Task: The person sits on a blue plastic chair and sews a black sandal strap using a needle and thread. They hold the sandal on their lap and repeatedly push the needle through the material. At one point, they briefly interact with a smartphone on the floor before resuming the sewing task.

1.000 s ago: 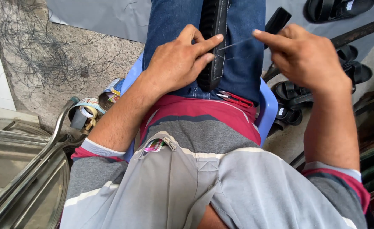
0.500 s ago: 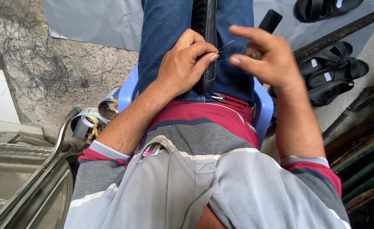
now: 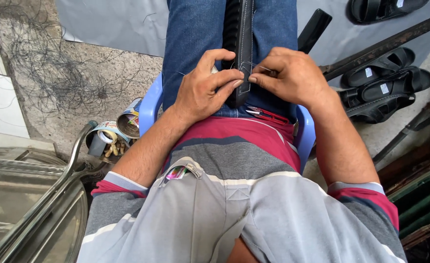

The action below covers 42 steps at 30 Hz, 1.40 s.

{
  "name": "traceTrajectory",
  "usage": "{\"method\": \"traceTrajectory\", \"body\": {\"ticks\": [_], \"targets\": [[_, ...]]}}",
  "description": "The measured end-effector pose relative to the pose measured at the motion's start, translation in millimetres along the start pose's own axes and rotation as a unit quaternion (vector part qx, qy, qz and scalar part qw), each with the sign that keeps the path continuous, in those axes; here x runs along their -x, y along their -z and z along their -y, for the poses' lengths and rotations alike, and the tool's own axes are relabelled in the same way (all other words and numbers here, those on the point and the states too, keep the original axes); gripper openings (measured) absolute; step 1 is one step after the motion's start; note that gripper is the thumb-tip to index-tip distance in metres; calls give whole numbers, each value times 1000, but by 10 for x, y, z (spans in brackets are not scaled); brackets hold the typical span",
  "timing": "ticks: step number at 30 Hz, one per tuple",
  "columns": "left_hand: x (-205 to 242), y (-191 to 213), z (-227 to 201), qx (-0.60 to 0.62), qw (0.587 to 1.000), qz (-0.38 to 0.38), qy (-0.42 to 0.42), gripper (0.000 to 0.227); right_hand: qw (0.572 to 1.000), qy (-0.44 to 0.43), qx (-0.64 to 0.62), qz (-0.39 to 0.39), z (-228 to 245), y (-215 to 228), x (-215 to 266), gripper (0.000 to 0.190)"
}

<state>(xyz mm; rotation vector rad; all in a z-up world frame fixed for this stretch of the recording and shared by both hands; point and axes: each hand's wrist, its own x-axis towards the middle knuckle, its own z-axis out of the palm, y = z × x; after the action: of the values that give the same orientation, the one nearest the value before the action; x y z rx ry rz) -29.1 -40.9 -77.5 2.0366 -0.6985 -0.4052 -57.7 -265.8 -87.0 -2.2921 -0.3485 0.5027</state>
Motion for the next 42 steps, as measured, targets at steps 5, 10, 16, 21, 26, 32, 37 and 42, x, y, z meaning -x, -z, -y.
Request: {"method": "traceTrajectory", "body": {"ticks": [5, 10, 16, 21, 26, 32, 37, 42], "targets": [[9, 16, 25, -5, 1000, 3, -9, 10, 909, -159, -384, -30, -73, 7, 80, 11], [19, 67, 26, 11, 1000, 9, -12, 10, 630, -23, -765, -132, -1038, 310, 471, 10], [-8, 261, 4, 22, 996, 70, 50, 30, 862, -68, -38, -502, -500, 417, 376, 20], [-32, 286, 57, -119, 973, 148, 134, 29, 987, 92, 61, -120, 38, 45, 77, 16], [-64, 379, -13, -137, 964, 193, 125, 24, 989, 78, -2, -125, 29, -11, -114, 5], [-57, 778, -196, 286, 931, 224, -38, 19, 989, 60, 6, -137, -40, -101, -162, 5], [-113, 678, -288, 345, 928, 139, 23, 26, 986, 54, -2, -156, -49, -155, -128, 5], [-66, 211, 34, -3, 979, 135, 154, 58, 980, 87, 12, -176, -40, -167, -117, 7]]}}
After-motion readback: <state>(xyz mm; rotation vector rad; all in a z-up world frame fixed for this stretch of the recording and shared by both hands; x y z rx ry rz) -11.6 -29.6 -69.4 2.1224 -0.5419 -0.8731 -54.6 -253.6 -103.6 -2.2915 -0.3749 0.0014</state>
